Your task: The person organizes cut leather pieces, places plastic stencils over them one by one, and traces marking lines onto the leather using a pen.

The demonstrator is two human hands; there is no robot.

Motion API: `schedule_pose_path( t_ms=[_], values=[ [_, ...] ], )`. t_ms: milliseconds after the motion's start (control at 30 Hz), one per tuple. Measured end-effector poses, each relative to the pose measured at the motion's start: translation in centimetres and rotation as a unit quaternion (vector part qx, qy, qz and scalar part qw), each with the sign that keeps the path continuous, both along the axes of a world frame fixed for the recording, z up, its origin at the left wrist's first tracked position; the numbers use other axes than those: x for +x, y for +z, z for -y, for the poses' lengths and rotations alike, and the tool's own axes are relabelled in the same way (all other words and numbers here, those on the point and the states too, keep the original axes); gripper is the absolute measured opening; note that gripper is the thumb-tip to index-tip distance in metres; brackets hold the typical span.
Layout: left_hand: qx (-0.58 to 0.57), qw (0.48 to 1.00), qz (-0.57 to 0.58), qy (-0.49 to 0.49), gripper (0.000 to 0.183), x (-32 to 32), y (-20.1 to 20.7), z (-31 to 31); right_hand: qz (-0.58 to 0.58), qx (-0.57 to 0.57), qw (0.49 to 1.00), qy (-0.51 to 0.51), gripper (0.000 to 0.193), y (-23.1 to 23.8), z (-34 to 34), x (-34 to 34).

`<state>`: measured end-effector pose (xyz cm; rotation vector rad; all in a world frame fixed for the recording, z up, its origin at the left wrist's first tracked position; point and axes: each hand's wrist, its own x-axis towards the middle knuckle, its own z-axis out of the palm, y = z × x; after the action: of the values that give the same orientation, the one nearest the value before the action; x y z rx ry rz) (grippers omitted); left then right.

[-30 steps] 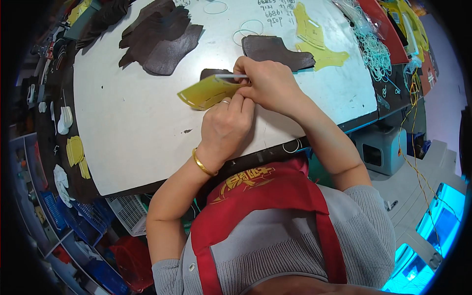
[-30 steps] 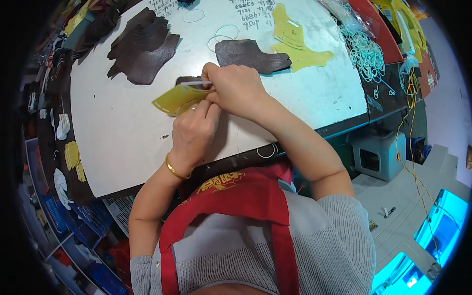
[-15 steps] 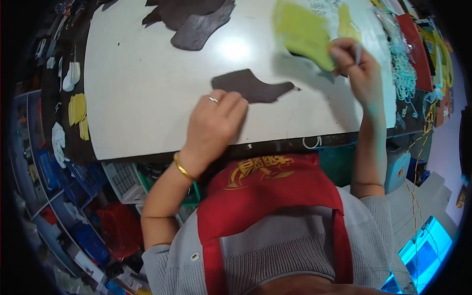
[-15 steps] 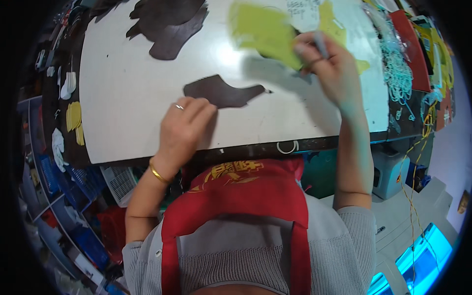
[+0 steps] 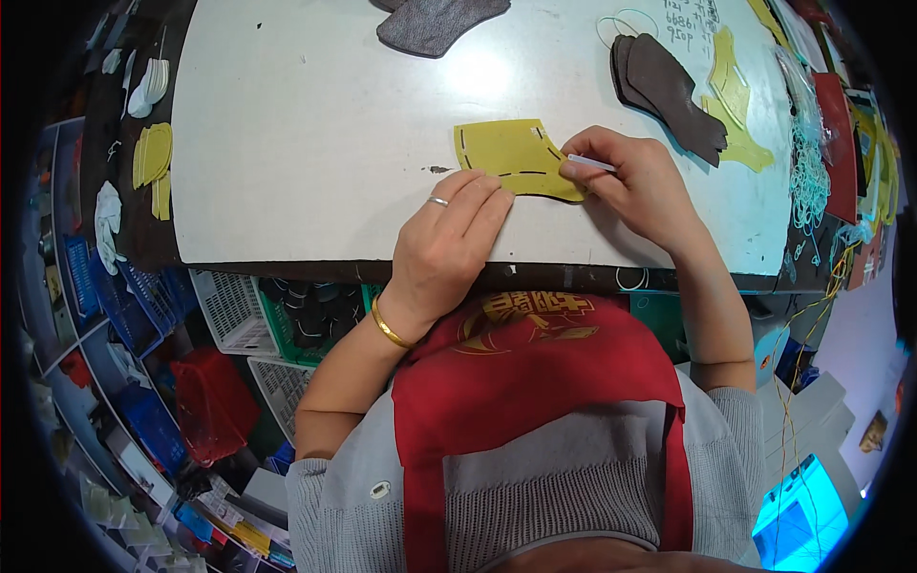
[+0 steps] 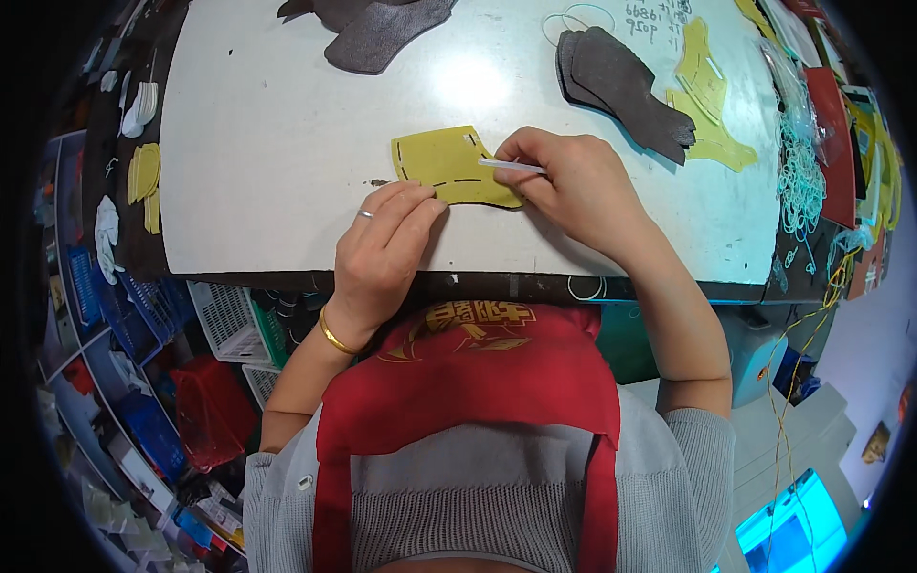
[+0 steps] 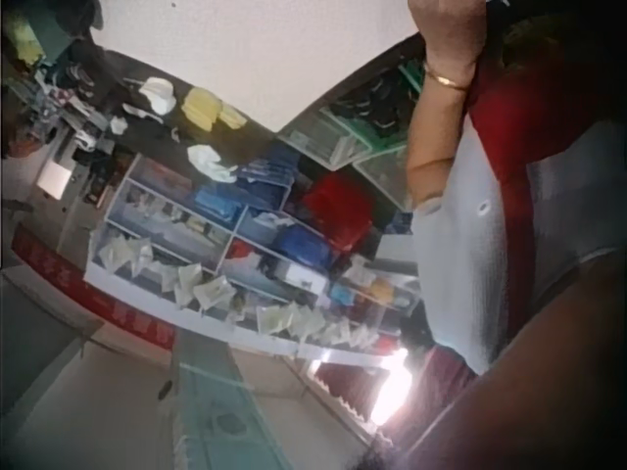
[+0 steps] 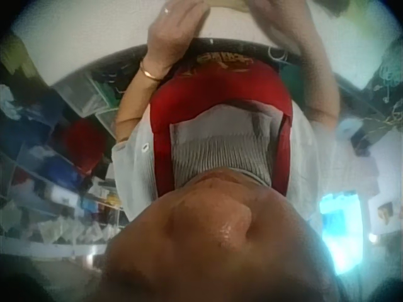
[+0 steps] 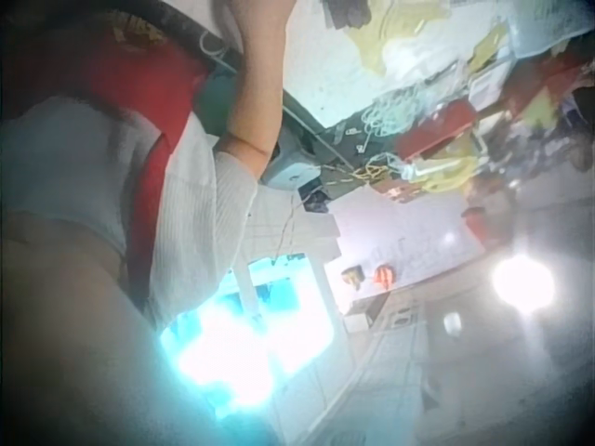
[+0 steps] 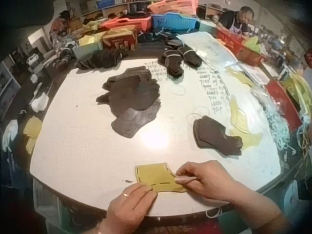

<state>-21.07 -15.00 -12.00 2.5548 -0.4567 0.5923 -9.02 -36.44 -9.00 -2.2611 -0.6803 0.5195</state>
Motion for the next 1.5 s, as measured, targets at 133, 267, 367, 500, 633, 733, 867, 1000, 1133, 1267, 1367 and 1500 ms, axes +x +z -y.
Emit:
schedule_pose_path(
  t_ms=[133,267,367,500,633,733,867,1000,1133,1267,1367,1500],
  values=[
    [0.050,0.999,0.003,-0.004,0.030,0.5,0.4,0.3,-0.013,0.013,1.000,0.008,0.022,-0.1,0.3,0.5],
    [0.065,0.998,-0.013,0.002,0.031,0.6,0.9,0.5,-0.140,0.053,0.989,-0.017,0.021,0.1,0.2,0.9],
    [0.047,0.999,-0.022,0.003,0.035,0.6,0.9,0.7,-0.177,0.080,0.981,-0.020,0.021,0.1,0.8,0.9],
    [0.054,0.998,-0.019,0.005,0.037,0.6,0.5,0.9,-0.165,0.057,0.984,-0.025,0.020,0.3,0.4,0.7],
    [0.080,0.997,-0.015,-0.002,0.033,0.8,0.9,1.1,-0.074,0.021,0.997,0.004,0.020,-0.2,0.4,0.8],
    [0.107,0.994,-0.023,-0.008,0.034,0.9,1.3,1.0,-0.018,0.007,1.000,0.020,0.021,-0.4,0.3,0.9],
    [0.115,0.992,-0.040,-0.018,0.044,0.8,1.5,1.3,-0.060,0.024,0.998,-0.021,0.022,0.5,1.4,1.6],
    [0.176,0.982,-0.059,-0.019,0.050,1.2,1.6,1.6,-0.046,-0.002,0.998,-0.049,0.017,0.7,3.1,1.2],
    [0.217,0.974,-0.052,-0.027,0.052,1.3,2.1,1.9,0.072,0.008,0.996,-0.053,0.018,-0.5,3.5,-0.1],
    [0.224,0.973,-0.048,-0.033,0.054,1.1,2.1,2.4,0.143,-0.026,0.989,-0.027,0.017,-0.4,3.6,-0.5],
    [0.233,0.969,-0.072,-0.030,0.049,0.9,2.5,3.1,0.241,0.005,0.970,-0.020,0.017,-0.5,3.6,-0.1],
    [0.203,0.974,-0.085,-0.057,0.043,0.9,2.3,4.6,0.290,0.069,0.954,-0.032,0.021,1.8,2.6,2.1]
  ],
)
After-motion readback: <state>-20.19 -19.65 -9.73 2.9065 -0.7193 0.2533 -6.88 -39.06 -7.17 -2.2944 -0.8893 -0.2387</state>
